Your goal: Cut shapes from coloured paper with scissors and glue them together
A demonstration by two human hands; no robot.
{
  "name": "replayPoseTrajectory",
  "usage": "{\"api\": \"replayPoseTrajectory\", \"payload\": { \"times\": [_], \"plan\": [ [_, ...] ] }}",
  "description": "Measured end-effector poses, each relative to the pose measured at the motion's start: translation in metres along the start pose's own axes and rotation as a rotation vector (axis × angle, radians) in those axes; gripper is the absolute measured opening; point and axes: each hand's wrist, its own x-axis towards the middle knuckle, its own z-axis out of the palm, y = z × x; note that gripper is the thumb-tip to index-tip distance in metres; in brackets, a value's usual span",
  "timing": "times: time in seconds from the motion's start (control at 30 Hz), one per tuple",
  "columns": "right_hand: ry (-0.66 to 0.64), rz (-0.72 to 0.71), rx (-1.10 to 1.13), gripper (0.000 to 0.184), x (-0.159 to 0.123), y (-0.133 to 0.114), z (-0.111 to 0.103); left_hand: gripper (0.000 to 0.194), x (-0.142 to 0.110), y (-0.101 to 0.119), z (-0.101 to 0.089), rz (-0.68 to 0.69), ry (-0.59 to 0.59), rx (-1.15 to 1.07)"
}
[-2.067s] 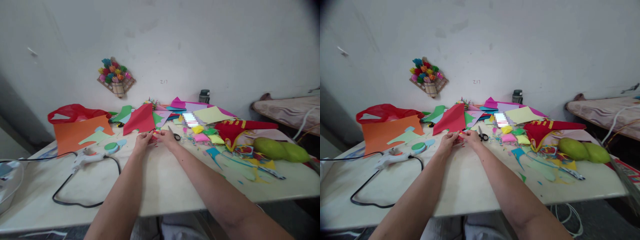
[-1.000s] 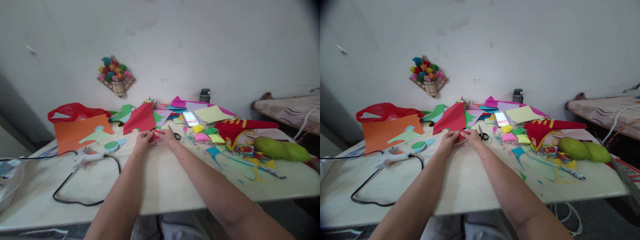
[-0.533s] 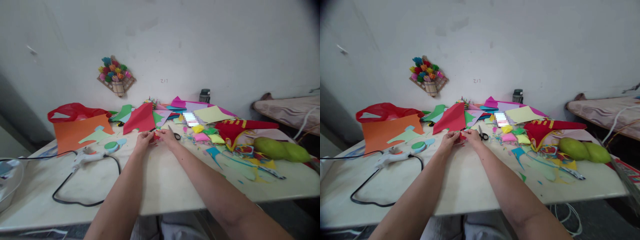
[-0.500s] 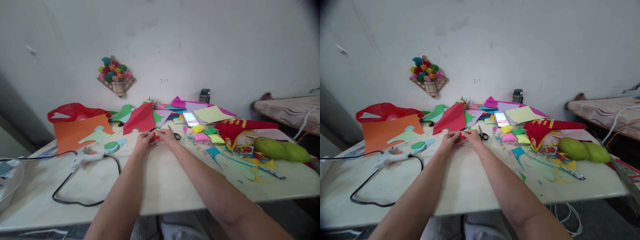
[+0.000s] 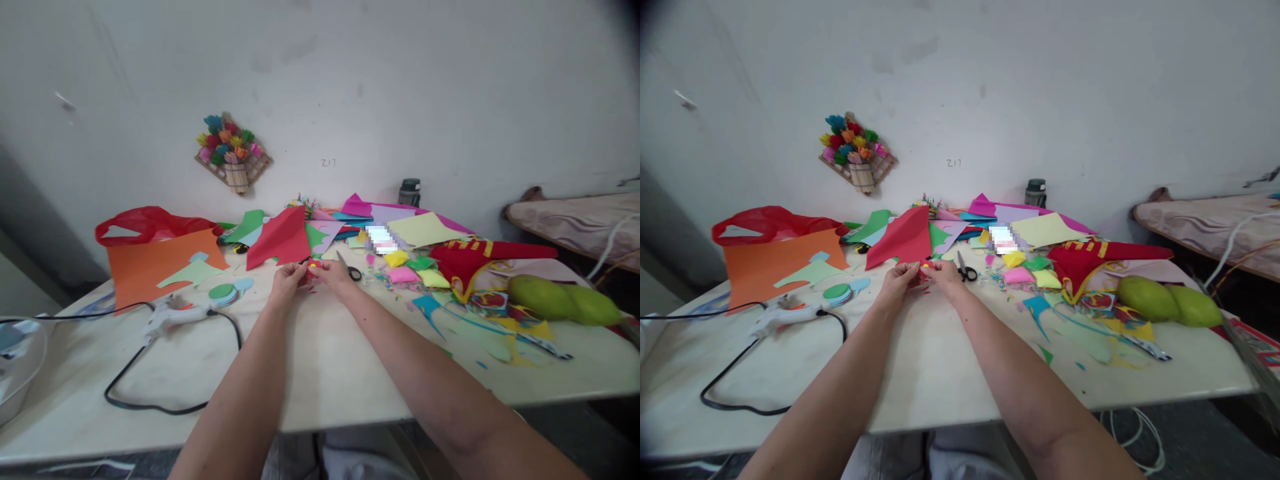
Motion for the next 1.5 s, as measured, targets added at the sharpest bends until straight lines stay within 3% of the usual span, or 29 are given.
{"api": "replayPoseTrajectory", "payload": {
  "times": [0.4, 0.63, 0.93, 1.13, 1.5],
  "plan": [
    [0.004, 0.025, 0.078, 0.040, -0.007, -0.011, -0.003, 0.037, 0.002, -0.001, -0.001, 0.000, 0.041, -0.022],
    [0.098, 0.020, 0.046, 0.035, -0.005, -0.010, -0.003, 0.039, 0.000, 0.001, 0.000, -0.008, 0.019, 0.005],
    [0.012, 0.007, 0.076, 0.038, -0.004, -0.007, -0.004, 0.039, 0.002, -0.002, 0.001, -0.037, -0.001, -0.036],
    [0.059, 0.017, 0.100, 0.034, -0.002, -0.004, -0.004, 0.039, 0.000, 0.000, 0.000, -0.055, -0.045, -0.033],
    [0.055, -0.005, 0.100, 0.033, 0.001, 0.002, -0.004, 0.041, 0.002, -0.001, 0.001, -0.055, 0.021, -0.016]
  ]
}}
